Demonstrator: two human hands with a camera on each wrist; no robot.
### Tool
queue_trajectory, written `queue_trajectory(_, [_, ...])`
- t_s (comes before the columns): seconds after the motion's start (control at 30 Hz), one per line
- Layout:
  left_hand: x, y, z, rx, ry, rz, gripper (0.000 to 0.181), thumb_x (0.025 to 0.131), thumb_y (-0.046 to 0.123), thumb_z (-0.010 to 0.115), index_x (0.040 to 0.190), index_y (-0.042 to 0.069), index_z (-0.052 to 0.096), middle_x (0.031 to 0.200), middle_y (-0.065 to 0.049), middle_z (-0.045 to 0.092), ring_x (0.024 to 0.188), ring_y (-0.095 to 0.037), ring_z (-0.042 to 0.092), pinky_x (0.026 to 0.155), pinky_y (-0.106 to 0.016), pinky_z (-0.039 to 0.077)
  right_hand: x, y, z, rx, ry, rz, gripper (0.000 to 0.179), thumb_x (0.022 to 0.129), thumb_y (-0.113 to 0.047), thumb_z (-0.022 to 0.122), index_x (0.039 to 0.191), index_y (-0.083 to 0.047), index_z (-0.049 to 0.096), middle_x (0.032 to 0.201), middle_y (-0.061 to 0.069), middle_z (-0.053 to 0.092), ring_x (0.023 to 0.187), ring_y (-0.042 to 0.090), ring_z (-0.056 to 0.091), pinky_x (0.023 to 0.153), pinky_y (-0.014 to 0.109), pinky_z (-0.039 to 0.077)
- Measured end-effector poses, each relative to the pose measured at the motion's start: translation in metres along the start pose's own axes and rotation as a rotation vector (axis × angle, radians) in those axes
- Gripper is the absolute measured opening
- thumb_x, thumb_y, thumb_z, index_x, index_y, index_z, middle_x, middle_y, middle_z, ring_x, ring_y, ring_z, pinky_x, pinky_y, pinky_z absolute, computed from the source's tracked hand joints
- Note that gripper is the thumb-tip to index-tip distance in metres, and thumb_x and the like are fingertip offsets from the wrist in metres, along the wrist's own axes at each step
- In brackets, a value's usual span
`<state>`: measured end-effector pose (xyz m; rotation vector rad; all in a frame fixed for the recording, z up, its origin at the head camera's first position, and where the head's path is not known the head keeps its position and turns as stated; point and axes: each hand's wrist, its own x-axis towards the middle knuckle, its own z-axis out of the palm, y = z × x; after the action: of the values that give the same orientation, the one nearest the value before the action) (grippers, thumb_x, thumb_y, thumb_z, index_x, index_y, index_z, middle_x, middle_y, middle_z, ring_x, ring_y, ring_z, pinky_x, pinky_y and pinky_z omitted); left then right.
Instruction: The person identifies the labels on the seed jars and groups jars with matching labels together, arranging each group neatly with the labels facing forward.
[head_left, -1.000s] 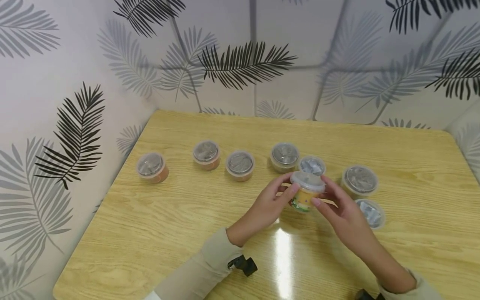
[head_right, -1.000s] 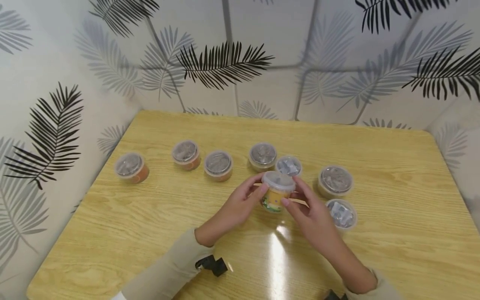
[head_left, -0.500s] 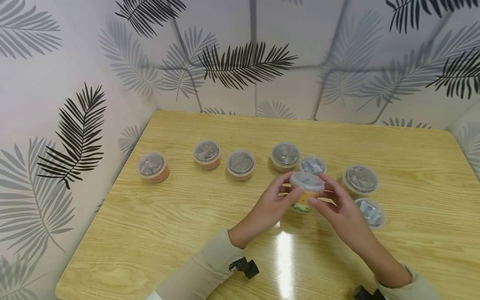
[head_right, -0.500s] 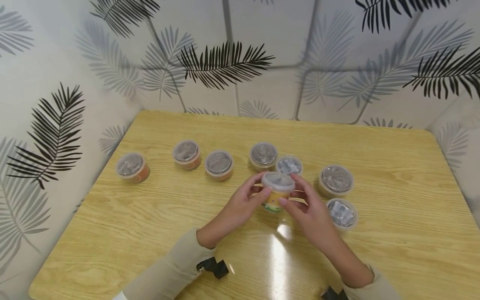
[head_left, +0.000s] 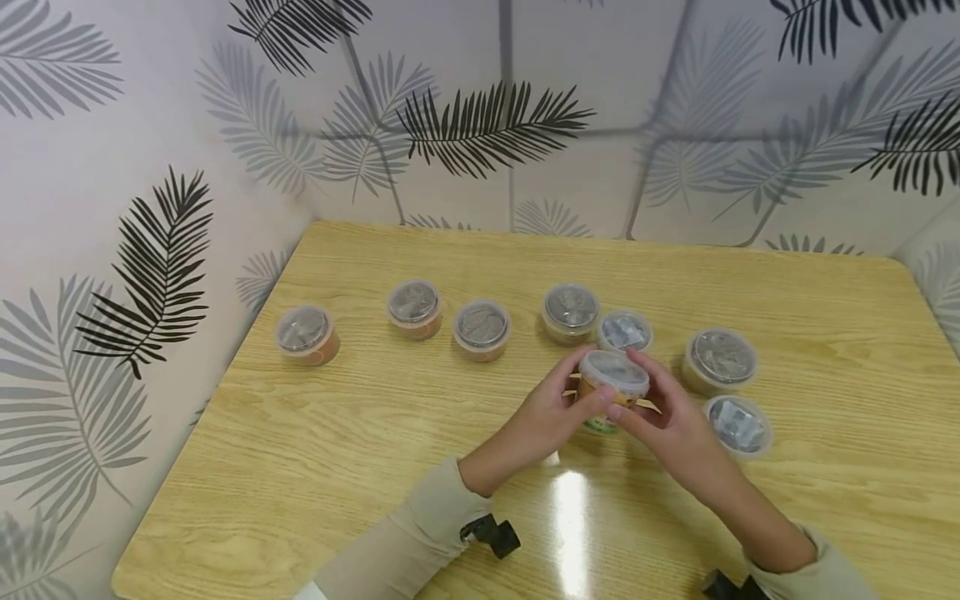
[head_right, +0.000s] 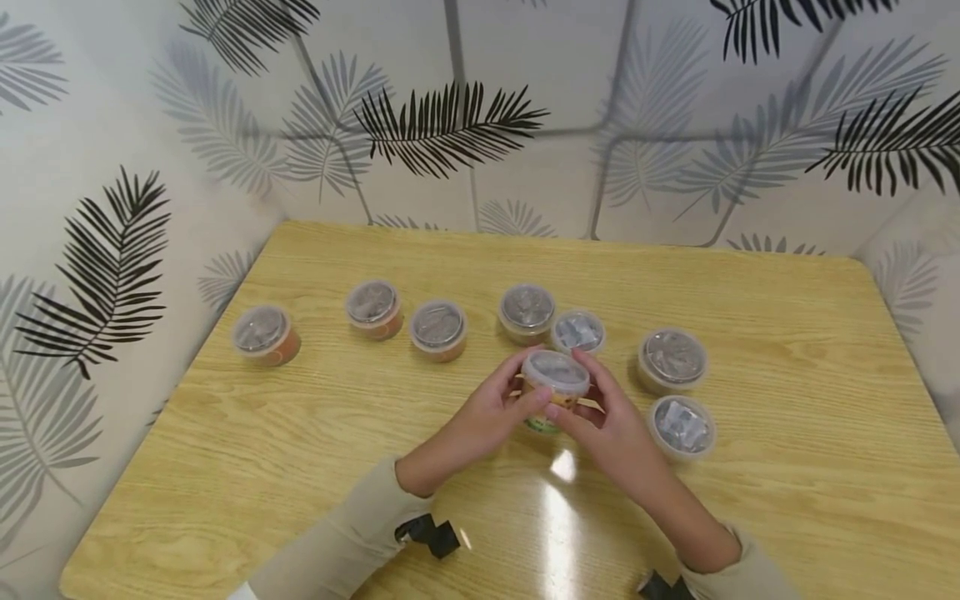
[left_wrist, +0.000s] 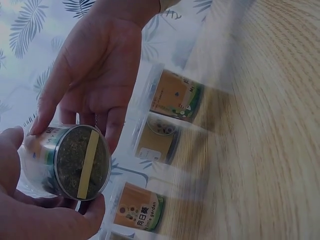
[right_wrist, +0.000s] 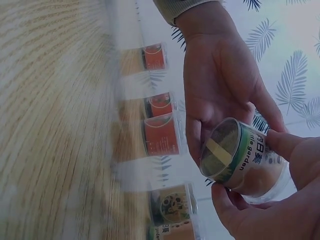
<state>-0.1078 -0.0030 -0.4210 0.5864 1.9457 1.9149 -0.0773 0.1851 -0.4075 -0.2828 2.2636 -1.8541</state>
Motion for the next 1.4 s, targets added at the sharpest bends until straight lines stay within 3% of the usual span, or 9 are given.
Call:
queue_trajectory(0.13, [0.000,-0.001,-0.003,-0.004,0.011,-0.020,0.058,0.094,0.042,0.052,0.143,0.019,0.032,0.124,0.004,0.047,0.105,-0.012,0.052,0.081,-0.028,0.050,-0.001,0.001,-0.001,-0.014,0.014,-0.010,0.070,0.092,-0.021,0.060,0.148,-0.012,0.020,0.135,0.015,0.040,0.118,0.029,0.046,0.087,0.022,0.047])
queue_trajectory(0.2, [-0.002,0.006,-0.005,-0.005,0.020,-0.025,0.055,0.095,0.038,0.051,0.143,0.015,0.033,0.124,0.001,0.047,0.107,-0.015,0.051,0.083,-0.027,0.049,-0.001,0.002,-0.002,-0.033,0.028,-0.026,0.067,0.092,-0.021,0.059,0.148,-0.012,0.022,0.133,0.013,0.042,0.117,0.027,0.046,0.086,0.022,0.047])
queue_trajectory(0.33, [-0.002,0.006,-0.007,0.001,0.050,-0.023,0.051,0.097,0.029,0.051,0.141,0.010,0.035,0.126,-0.003,0.048,0.110,-0.017,0.050,0.087,-0.026,0.047,-0.001,0.004,-0.004,-0.067,0.054,-0.045,0.063,0.093,-0.021,0.058,0.147,-0.012,0.026,0.130,0.011,0.045,0.116,0.023,0.045,0.086,0.020,0.047])
queue_trajectory(0.5, [0.000,-0.007,-0.009,0.001,0.078,-0.014,0.046,0.097,0.030,0.050,0.140,0.017,0.039,0.125,-0.002,0.050,0.110,-0.015,0.052,0.088,-0.027,0.047,-0.001,0.003,-0.005,-0.093,0.081,-0.038,0.063,0.093,-0.023,0.059,0.146,-0.009,0.027,0.133,0.010,0.044,0.116,0.021,0.046,0.087,0.018,0.045])
queue_trajectory(0.8, [-0.001,-0.007,-0.006,0.002,0.086,0.000,0.046,0.096,0.025,0.053,0.139,0.014,0.040,0.122,-0.003,0.050,0.108,-0.017,0.053,0.086,-0.027,0.048,0.001,0.007,-0.004,-0.052,0.082,-0.055,0.062,0.091,-0.019,0.061,0.145,-0.009,0.030,0.128,0.009,0.045,0.113,0.022,0.048,0.085,0.020,0.048])
queue_trajectory(0.97, [-0.005,0.005,-0.003,-0.061,0.079,-0.011,0.051,0.094,0.018,0.057,0.140,0.008,0.037,0.122,-0.003,0.046,0.107,-0.018,0.052,0.085,-0.026,0.048,0.003,0.010,-0.002,-0.044,0.086,-0.070,0.064,0.089,-0.016,0.064,0.144,-0.010,0.030,0.128,0.008,0.043,0.111,0.025,0.048,0.083,0.021,0.049])
queue_trajectory(1.13, [-0.011,0.023,-0.001,-0.063,0.104,-0.022,0.052,0.092,0.014,0.058,0.138,0.002,0.036,0.122,-0.006,0.046,0.108,-0.021,0.051,0.086,-0.026,0.047,0.006,0.011,0.000,-0.063,0.107,-0.055,0.067,0.088,-0.019,0.066,0.144,-0.012,0.030,0.128,0.008,0.045,0.113,0.021,0.049,0.084,0.020,0.048])
queue_trajectory(1.23, [-0.012,0.021,-0.002,-0.062,0.141,-0.033,0.052,0.091,0.013,0.059,0.138,0.003,0.037,0.124,-0.007,0.046,0.109,-0.023,0.050,0.087,-0.027,0.047,0.008,0.012,0.001,-0.057,0.115,-0.056,0.067,0.088,-0.021,0.066,0.144,-0.012,0.032,0.130,0.009,0.046,0.115,0.020,0.049,0.087,0.020,0.046])
queue_trajectory(1.4, [-0.006,0.000,-0.004,-0.089,0.193,-0.024,0.052,0.090,0.014,0.062,0.137,0.010,0.040,0.123,-0.005,0.048,0.111,-0.022,0.051,0.088,-0.027,0.047,0.012,0.015,0.004,-0.024,0.137,-0.070,0.063,0.086,-0.018,0.068,0.141,-0.013,0.038,0.129,0.011,0.049,0.117,0.017,0.049,0.089,0.021,0.045])
